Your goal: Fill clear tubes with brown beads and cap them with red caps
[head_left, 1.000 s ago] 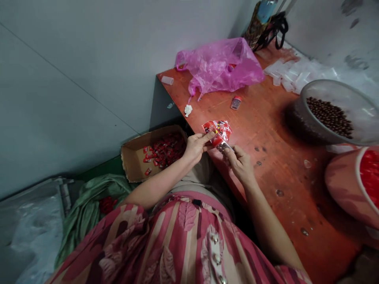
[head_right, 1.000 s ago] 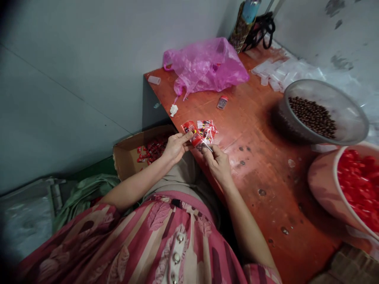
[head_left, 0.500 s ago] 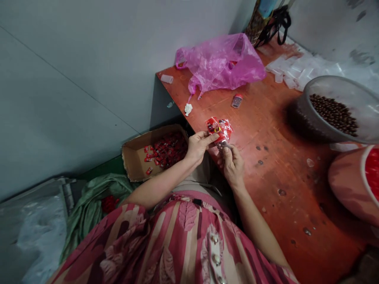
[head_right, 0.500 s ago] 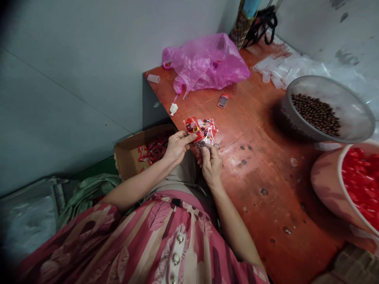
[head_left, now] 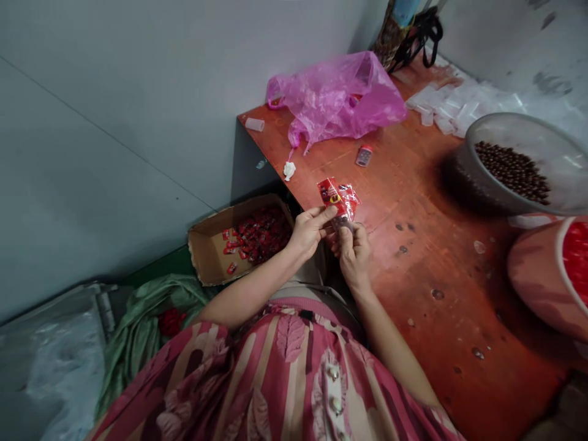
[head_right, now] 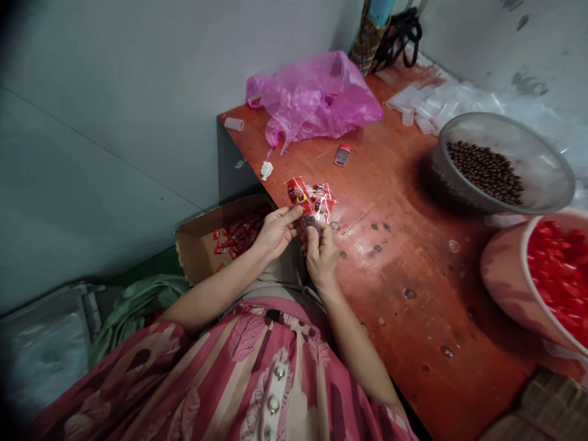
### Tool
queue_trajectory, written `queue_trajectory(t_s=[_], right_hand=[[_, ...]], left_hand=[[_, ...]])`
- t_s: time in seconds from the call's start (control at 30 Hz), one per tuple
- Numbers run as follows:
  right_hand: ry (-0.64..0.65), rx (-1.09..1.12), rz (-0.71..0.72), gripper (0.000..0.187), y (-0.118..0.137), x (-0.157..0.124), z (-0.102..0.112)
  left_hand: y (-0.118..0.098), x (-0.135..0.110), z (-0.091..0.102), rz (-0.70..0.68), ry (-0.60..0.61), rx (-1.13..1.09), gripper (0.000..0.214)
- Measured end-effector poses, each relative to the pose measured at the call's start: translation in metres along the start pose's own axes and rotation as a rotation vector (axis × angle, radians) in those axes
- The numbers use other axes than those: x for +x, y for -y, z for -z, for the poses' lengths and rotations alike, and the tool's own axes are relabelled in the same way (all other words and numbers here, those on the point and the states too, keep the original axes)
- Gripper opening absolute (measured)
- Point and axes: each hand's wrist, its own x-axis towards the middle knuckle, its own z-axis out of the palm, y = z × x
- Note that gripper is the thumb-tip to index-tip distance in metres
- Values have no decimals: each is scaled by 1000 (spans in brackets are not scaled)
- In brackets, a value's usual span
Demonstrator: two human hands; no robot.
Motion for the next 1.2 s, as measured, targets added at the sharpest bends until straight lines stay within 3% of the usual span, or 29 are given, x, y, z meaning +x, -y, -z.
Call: queue_trajectory(t_s=[0.2, 0.27, 0.4, 0.5, 0.57, 0.63, 0.73, 0.83, 0.93, 1.03, 1.2], right_hand=[[-58, -154, 59, 29, -7, -5, 1], [-48, -56, 1, 30, -5, -5, 0], [93, 326, -180, 34, 2, -5, -5], [116, 384, -197, 35, 3, -6, -5], [46, 253, -145, 32, 2, -6, -2], [-30, 135, -92, 31, 2, -5, 0], [33, 238, -133, 34, 5, -3, 0], [110, 358, -184, 34, 8, -3, -4], [15, 204, -89, 30, 7, -7, -6], [-15, 96, -12, 27, 4, -10, -6], [81, 474, -131, 29, 1, -9, -9]], left_hand=[[6, 11, 4, 57, 10, 24, 50], [7, 12, 5, 62, 45, 53, 48], [5, 12, 10, 139, 193, 153, 47], [2, 11, 13, 157, 252, 206, 48], [2, 11, 14, 64, 204, 274, 45], [5, 8, 14, -92, 79, 382, 43], [9, 3, 11, -212, -55, 463, 46], [11, -1, 6, -137, -47, 331, 48], [11, -1, 3, -45, -28, 138, 47], [10, -1, 3, 35, 24, 97, 48], [8, -6, 7, 138, 202, 210, 49]])
